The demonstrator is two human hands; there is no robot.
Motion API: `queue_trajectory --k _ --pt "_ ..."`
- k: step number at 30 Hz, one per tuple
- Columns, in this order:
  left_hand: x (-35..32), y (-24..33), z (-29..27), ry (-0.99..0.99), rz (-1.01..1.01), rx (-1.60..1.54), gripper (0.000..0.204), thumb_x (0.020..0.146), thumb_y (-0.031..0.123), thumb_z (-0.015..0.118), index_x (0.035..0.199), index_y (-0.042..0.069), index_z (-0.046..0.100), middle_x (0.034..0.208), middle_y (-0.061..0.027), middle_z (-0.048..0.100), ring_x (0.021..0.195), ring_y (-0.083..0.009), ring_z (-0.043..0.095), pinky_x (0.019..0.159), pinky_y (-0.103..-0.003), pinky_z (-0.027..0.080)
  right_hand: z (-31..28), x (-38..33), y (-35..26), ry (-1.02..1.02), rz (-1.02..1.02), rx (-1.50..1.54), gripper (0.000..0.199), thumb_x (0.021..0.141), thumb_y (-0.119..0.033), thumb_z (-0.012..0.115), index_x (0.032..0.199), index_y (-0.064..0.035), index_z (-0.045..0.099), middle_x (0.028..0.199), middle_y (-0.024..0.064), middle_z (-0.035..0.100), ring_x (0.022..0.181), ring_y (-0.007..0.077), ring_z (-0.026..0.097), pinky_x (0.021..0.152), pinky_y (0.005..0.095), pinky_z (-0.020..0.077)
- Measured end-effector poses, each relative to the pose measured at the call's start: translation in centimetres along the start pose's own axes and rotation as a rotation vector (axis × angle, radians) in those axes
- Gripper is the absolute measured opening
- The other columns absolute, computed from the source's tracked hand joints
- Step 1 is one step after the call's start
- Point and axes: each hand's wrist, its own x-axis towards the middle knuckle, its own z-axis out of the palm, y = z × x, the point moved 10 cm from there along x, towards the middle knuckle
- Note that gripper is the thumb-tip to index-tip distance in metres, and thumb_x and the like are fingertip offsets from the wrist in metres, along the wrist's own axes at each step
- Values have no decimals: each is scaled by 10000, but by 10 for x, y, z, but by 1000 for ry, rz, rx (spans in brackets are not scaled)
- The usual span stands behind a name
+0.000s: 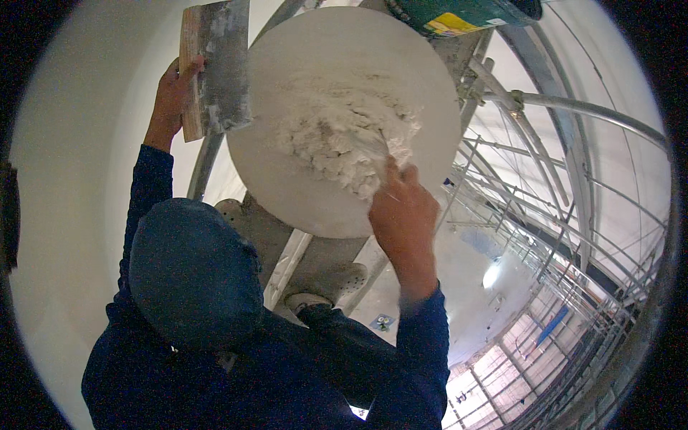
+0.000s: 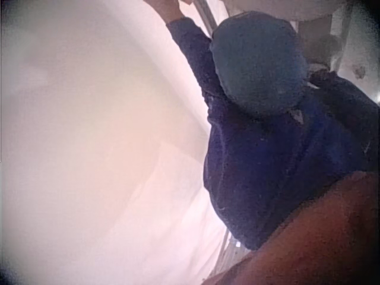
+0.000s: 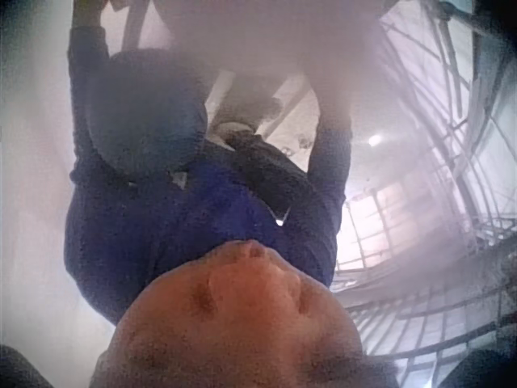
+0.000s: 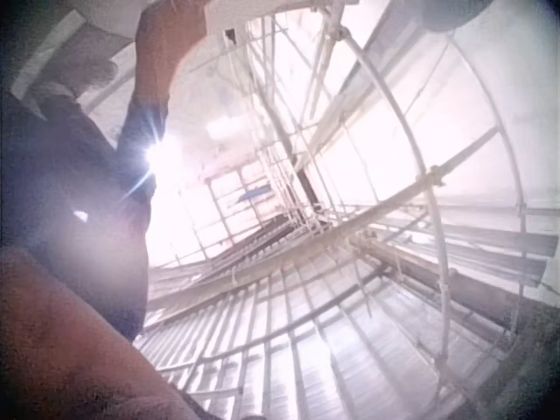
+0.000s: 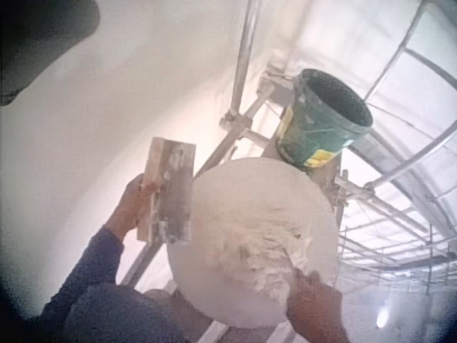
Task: The person mixes a white paste-like substance on a circular board using a trowel and a smaller spatula. They repeatedly scrape the material from the edges toward the center, fold it, and smooth the surface to achieve a consistent texture.
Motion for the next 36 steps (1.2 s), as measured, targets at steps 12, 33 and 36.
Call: queue_trajectory --k 12,33,36 --pt "-37 -82 -25 -46 -142 59 633 894 473 607 1238 -49 504 1060 -151 604 914 -211 608 792 -319 499 174 -137 165 -294 671 1652 311 907 -292 619 1041 -18 564 646 -21 472 492 56 394 438 192 297" --pt "-31 -53 28 -157 -93 19 512 911 420 607 1156 -25 540 991 -107 605 867 -161 605 760 -298 507 64 2 111 460 -21 258 254 884 -254 561 867 -17 653 878 144 659 688 251 644 544 364 498" --pt "-39 -43 37 -132 -118 21 495 913 408 609 1146 -24 544 957 -105 607 828 -155 603 733 -286 504 66 5 46 95 340 96 423 829 -154 540 1161 109 550 973 232 656 811 349 668 740 428 532"
